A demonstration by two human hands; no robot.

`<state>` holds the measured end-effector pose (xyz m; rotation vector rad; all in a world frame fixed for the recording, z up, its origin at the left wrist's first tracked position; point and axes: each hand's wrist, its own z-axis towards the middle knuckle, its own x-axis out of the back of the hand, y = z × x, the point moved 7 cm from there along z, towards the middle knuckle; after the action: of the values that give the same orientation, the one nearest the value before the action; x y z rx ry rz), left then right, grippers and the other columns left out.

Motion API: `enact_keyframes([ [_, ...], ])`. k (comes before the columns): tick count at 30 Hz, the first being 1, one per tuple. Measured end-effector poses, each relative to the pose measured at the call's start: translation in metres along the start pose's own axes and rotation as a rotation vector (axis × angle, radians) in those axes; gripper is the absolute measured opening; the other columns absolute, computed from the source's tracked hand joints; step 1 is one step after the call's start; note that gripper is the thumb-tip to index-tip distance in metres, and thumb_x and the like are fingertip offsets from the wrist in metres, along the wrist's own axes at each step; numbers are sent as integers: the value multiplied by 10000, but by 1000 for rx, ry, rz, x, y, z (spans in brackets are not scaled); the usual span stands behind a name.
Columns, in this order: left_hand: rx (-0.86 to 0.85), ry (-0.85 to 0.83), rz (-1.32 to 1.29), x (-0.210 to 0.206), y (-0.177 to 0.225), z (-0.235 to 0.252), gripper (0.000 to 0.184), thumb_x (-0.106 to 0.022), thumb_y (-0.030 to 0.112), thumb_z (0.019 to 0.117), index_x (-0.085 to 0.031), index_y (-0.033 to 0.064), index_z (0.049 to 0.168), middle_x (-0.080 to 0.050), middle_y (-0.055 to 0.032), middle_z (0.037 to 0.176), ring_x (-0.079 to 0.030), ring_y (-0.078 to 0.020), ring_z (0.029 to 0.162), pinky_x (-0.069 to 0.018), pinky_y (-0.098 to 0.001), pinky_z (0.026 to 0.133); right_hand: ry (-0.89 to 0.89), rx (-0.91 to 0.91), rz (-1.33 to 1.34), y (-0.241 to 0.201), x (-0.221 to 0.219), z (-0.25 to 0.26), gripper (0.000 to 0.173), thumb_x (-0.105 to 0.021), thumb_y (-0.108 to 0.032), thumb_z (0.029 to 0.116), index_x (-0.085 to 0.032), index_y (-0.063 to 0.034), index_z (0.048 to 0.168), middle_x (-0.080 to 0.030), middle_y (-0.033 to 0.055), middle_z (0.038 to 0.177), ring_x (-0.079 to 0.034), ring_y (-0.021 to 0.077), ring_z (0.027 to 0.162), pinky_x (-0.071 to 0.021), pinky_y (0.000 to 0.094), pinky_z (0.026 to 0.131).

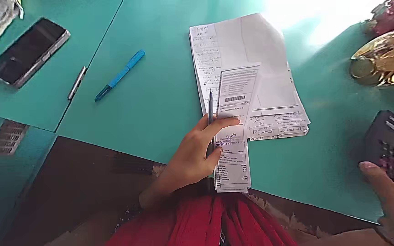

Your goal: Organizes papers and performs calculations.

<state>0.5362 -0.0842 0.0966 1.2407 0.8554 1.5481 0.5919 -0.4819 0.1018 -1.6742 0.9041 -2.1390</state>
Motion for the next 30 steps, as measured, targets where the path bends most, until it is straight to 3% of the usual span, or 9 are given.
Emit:
enact_keyframes([
  [4,-38,8,38,0,1,0,623,-652,-114,790,-605,69,1384,-570,-142,1314,-601,-178,1182,-578,-285,883,-111,291,172,-71,-38,-40,1163,-743,-537,812,-138,85,1586,-358,328,1538,-505,202,1327,-461,264,1037],
  [6,-47,7,47,0,2,0,626,-650,-112,783,-605,62,1382,-575,-153,1321,-599,-187,1180,-572,-282,885,-132,397,125,-99,-57,-52,1193,-752,-574,795,-144,65,1600,-391,336,1518,-500,270,1335,-447,369,1072],
  [9,-50,11,69,1,2,-1,621,-654,-103,783,-607,58,1381,-569,-149,1284,-606,-170,1124,-568,-249,831,-124,431,-48,-120,-83,-58,1231,-720,-658,721,-197,11,1611,-430,337,1491,-469,483,1308,-372,693,965],
  [12,-38,14,118,0,2,-2,640,-658,-103,777,-604,70,1392,-559,-155,1304,-598,-187,1147,-562,-268,860,-74,393,-207,-125,-97,-65,1275,-660,-739,692,-203,10,1617,-381,360,1519,-400,577,1341,-313,779,928],
  [15,-32,29,182,1,3,-4,654,-664,-99,783,-597,88,1407,-551,-168,1318,-616,-199,1148,-579,-297,842,-76,366,-219,-124,-98,-70,1281,-607,-793,727,-188,34,1612,-351,360,1547,-369,570,1381,-286,770,982],
  [17,-56,37,188,2,3,-4,633,-660,-92,786,-607,78,1392,-557,-169,1324,-611,-195,1155,-572,-290,859,-109,397,-130,-119,-92,-68,1164,-601,-713,827,-193,55,1599,-380,353,1538,-401,520,1394,-310,722,1036],
  [19,-87,47,187,4,3,-7,598,-656,-83,792,-616,57,1371,-565,-164,1309,-609,-185,1151,-565,-275,883,-124,464,-12,-106,-77,-59,926,-516,-577,991,-230,82,1574,-429,329,1525,-477,379,1395,-420,503,1096],
  [21,-107,70,197,4,3,-7,582,-636,-48,789,-624,69,1359,-574,-151,1289,-599,-182,1159,-556,-279,897,-68,505,51,-94,-59,-46,745,-411,-451,1077,-287,131,1527,-457,334,1499,-502,315,1389,-438,383,1102],
  [30,-16,115,183,5,-8,-12,505,-593,46,855,-647,154,1345,-598,-82,1300,-621,-90,1130,-572,-246,849,23,632,94,-100,-60,-58,516,-433,-233,1046,-458,143,1399,-625,281,1339,-598,276,1277,-483,368,1030],
])
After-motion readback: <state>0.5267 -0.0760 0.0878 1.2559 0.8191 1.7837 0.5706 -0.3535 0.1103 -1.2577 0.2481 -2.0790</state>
